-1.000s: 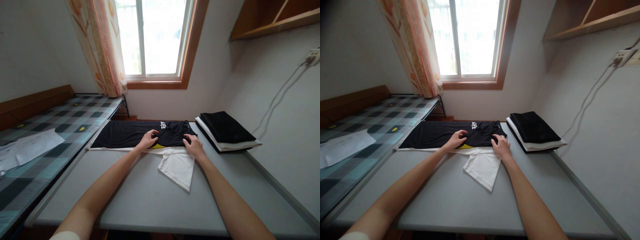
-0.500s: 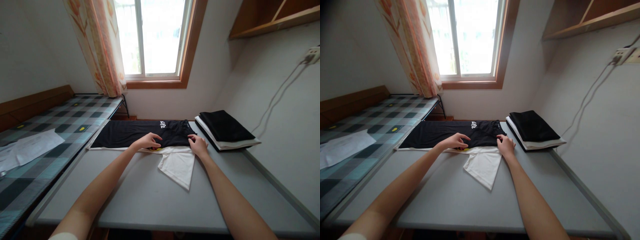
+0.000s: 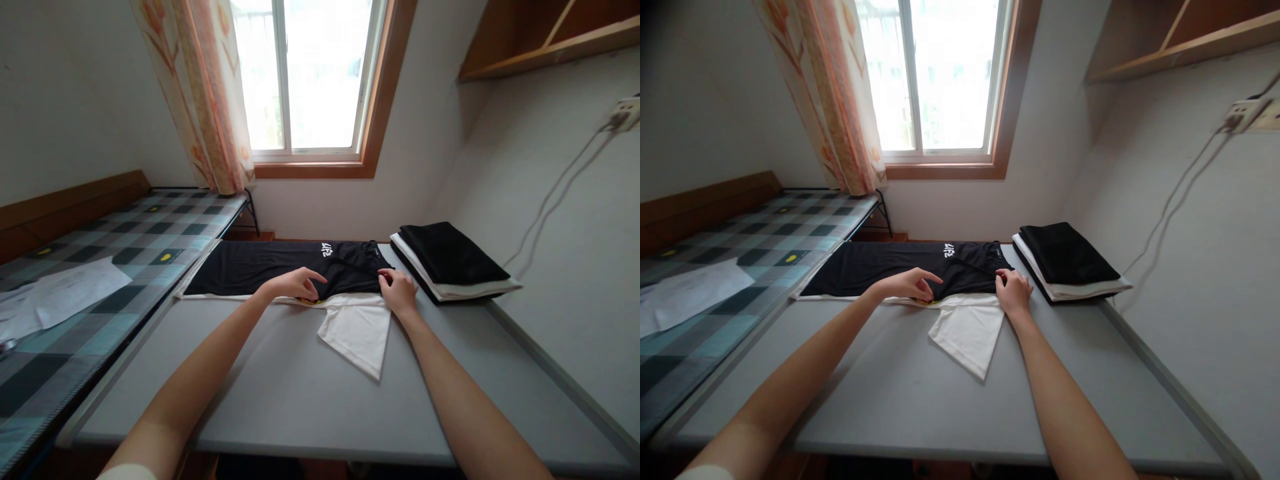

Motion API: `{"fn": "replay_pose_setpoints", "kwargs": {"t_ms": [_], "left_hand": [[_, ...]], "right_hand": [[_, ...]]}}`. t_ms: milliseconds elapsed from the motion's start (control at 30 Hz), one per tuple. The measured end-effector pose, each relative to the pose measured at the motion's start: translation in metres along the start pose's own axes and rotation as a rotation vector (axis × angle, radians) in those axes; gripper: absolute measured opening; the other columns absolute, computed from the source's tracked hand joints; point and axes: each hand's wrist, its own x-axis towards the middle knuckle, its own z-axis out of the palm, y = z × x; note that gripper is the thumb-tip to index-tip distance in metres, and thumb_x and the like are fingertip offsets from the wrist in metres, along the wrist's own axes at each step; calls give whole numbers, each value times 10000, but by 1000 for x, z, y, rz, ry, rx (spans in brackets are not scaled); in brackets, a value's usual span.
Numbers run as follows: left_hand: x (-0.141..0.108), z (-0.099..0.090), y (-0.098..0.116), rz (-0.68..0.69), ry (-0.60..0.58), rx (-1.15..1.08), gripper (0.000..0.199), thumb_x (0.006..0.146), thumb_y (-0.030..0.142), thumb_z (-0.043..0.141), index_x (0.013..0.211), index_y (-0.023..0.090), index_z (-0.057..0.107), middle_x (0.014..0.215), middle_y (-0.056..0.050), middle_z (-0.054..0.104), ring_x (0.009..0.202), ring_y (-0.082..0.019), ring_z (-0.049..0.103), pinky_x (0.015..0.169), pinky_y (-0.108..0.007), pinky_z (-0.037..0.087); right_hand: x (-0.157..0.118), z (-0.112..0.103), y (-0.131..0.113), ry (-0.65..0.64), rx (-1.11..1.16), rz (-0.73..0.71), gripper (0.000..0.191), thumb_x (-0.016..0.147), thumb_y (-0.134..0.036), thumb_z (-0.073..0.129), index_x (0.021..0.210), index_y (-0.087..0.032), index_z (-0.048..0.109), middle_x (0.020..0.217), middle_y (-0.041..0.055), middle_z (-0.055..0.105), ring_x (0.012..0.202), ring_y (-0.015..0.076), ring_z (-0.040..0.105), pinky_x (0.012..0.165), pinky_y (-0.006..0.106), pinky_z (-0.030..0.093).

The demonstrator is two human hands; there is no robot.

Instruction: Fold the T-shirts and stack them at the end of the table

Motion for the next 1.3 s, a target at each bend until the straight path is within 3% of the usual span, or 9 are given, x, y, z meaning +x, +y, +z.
{"fn": "replay_pose_setpoints", "kwargs": {"t_ms": [133, 267, 367, 533, 700, 867, 1067, 1300], "left_hand": [[-6, -12, -2, -10, 61, 200, 449, 683, 214, 684, 1124, 134, 661, 821, -55, 739, 714, -164, 675, 595, -212, 479], [-21, -22, -12, -23, 136, 384, 273, 661, 176, 653, 926, 158, 718, 778, -22, 713, 701, -145, 647, 591, -193, 451], [-42, -27, -27, 37, 224, 473, 238, 659, 214, 679, 886, 179, 743, 831, -23, 698, 756, -154, 634, 663, -210, 466], [-80, -33, -54, 172, 364, 538, 230, 792, 326, 634, 954, 208, 747, 965, -54, 664, 890, -175, 616, 812, -270, 474], [-91, -35, -73, 199, 512, 576, 210, 866, 324, 564, 856, 193, 729, 924, -59, 675, 882, -173, 598, 846, -297, 460], [-90, -34, -73, 204, 541, 579, 220, 888, 303, 524, 851, 182, 705, 898, -56, 681, 862, -168, 604, 830, -293, 460], [-98, -36, -73, 191, 549, 585, 194, 809, 293, 616, 942, 206, 727, 988, -53, 692, 936, -189, 611, 888, -319, 455], [-101, -40, -77, 132, 614, 718, 177, 845, 334, 607, 876, 231, 747, 955, -43, 714, 898, -186, 619, 856, -315, 435]], "right_hand": [[-8, -5, -23, 18, 39, -251, 179, 860, -274, 555, 921, -199, 705, 921, 73, 675, 921, 247, 550, 811, 363, 357], [-27, -4, -56, -183, 151, -586, 125, 874, -258, 597, 809, -212, 694, 864, 42, 662, 874, 198, 545, 810, 329, 348], [-43, 0, -75, -302, 187, -728, 83, 856, -217, 640, 796, -220, 698, 858, 26, 655, 848, 175, 535, 797, 308, 349], [-54, 7, -87, -272, 149, -770, 64, 839, -183, 669, 807, -222, 709, 846, 23, 652, 828, 167, 536, 784, 309, 349], [-56, 10, -90, -223, 107, -791, 60, 866, -197, 643, 852, -215, 698, 872, 40, 648, 847, 184, 537, 803, 327, 346], [-60, 10, -94, -206, 49, -881, 223, 908, -193, 584, 1086, -275, 690, 956, 51, 605, 871, 181, 503, 795, 323, 326], [-61, 7, -97, -173, -27, -911, 149, 912, -218, 577, 850, -248, 709, 928, 52, 579, 867, 185, 463, 803, 334, 298], [-58, 5, -93, -85, 23, -888, 149, 923, -223, 557, 886, -248, 699, 914, 48, 597, 861, 188, 461, 827, 332, 309]]}}
